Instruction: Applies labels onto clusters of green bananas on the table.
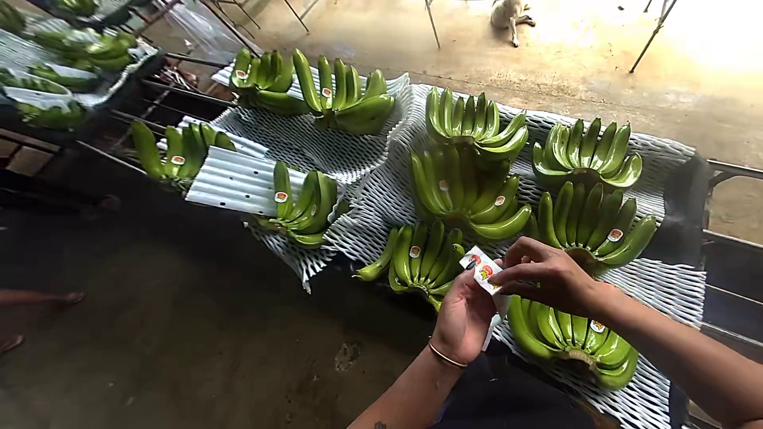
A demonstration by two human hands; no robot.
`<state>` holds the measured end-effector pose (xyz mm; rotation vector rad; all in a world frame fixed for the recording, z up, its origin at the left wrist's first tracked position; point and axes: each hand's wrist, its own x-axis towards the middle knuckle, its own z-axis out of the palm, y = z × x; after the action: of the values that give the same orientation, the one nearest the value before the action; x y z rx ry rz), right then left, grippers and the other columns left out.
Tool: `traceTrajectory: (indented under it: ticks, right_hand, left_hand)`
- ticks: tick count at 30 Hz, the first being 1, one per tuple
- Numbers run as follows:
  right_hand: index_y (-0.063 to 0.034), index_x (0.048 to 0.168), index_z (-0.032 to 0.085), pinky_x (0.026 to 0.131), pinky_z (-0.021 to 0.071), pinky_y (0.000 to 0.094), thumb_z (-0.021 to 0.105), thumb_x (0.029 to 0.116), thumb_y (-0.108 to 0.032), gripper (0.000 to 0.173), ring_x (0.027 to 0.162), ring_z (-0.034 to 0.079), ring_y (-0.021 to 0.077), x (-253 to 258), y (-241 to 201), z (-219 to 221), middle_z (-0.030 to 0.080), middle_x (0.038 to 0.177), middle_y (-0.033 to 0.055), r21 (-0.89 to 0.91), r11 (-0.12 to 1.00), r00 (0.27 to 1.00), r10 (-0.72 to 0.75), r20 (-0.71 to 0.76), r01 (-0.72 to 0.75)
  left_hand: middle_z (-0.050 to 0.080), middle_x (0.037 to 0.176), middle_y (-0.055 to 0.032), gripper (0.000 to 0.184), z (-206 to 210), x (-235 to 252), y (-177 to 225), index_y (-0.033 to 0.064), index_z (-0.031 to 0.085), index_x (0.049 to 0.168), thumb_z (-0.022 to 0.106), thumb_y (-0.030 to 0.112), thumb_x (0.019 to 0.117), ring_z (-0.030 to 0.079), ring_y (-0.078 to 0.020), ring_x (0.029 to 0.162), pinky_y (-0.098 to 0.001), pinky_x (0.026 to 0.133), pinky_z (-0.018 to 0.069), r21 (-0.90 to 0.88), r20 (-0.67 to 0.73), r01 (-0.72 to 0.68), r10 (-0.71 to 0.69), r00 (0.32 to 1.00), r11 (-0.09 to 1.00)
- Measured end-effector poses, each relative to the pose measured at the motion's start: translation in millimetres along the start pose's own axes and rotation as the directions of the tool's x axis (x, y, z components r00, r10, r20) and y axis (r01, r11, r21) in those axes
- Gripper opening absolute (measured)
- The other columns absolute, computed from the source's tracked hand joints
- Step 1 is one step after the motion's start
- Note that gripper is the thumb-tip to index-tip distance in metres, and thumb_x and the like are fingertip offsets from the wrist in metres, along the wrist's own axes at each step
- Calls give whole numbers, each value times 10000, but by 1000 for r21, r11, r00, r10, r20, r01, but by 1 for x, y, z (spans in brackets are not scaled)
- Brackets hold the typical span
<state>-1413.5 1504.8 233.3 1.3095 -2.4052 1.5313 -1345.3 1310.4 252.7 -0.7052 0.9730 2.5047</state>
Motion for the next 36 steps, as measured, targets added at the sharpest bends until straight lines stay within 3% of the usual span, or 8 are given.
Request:
traceTrajectory:
  ticks: [6,10,13,17,22,26,31,36]
  right_hand:
    - [-191,1086,796,797,554,257,718,973,-201,138,929,646,154,-1,-2,15,671,981,114,-31,983,975,-184,-124,182]
    - [-150,1029,790,832,548,250,715,969,-145,96,959,642,156,-2,-2,16,674,995,123,16,967,953,-248,-174,255]
    - [-102,1030,780,855,594,271,659,992,-107,127,951,697,115,-3,10,-9,733,986,68,88,987,982,-121,-146,135]
    - [-139,1195,762,760,592,476,662,979,-97,242,854,708,267,-13,87,-65,714,956,105,-369,910,968,237,85,-190]
    - [-85,1038,701,725,578,511,696,964,-94,75,882,717,319,-33,177,-79,715,924,110,-659,744,870,390,302,-104]
    - [-92,1134,687,733,579,569,772,914,-161,246,898,717,368,-30,184,-82,711,969,152,-739,654,881,433,190,-162]
    - [-42,1157,710,723,601,496,748,904,-112,265,848,707,294,11,82,-51,698,1053,152,-365,915,984,175,-22,-171]
    - [-152,1277,710,821,595,356,724,950,-250,341,987,690,176,31,10,-4,700,1127,102,8,994,985,-105,140,105]
  left_hand:
    - [730,978,-166,289,6,-2,2,-25,628,1136,399,146,1091,732,-218,855,-367,787,615,42,-215,48,-38,976,998]
    - [724,995,-166,384,0,2,3,-21,607,1292,355,209,1116,727,-211,834,-344,766,612,58,-220,53,-39,975,997]
    - [722,1009,-163,388,-6,5,5,-1,585,1335,356,227,1120,721,-213,825,-346,765,608,70,-273,-6,26,962,997]
    - [712,1096,-176,365,-16,5,12,-7,584,1333,375,202,1118,724,-226,876,-350,788,607,99,-281,-48,74,957,994]
    - [721,1075,-187,280,-20,2,11,-52,612,1216,431,126,1097,733,-235,886,-373,817,613,134,-272,-94,128,954,986]
    - [715,1043,-190,274,-18,1,10,-56,612,1205,429,114,1094,727,-240,881,-378,811,613,111,-270,-92,120,955,989]
    - [714,1045,-173,252,-14,3,13,-56,620,1188,453,104,1087,720,-226,892,-364,819,607,135,-267,-107,140,953,985]
    - [700,863,-90,277,0,3,13,-8,642,1041,414,138,1101,685,-150,764,-306,730,588,116,-192,-84,105,976,990]
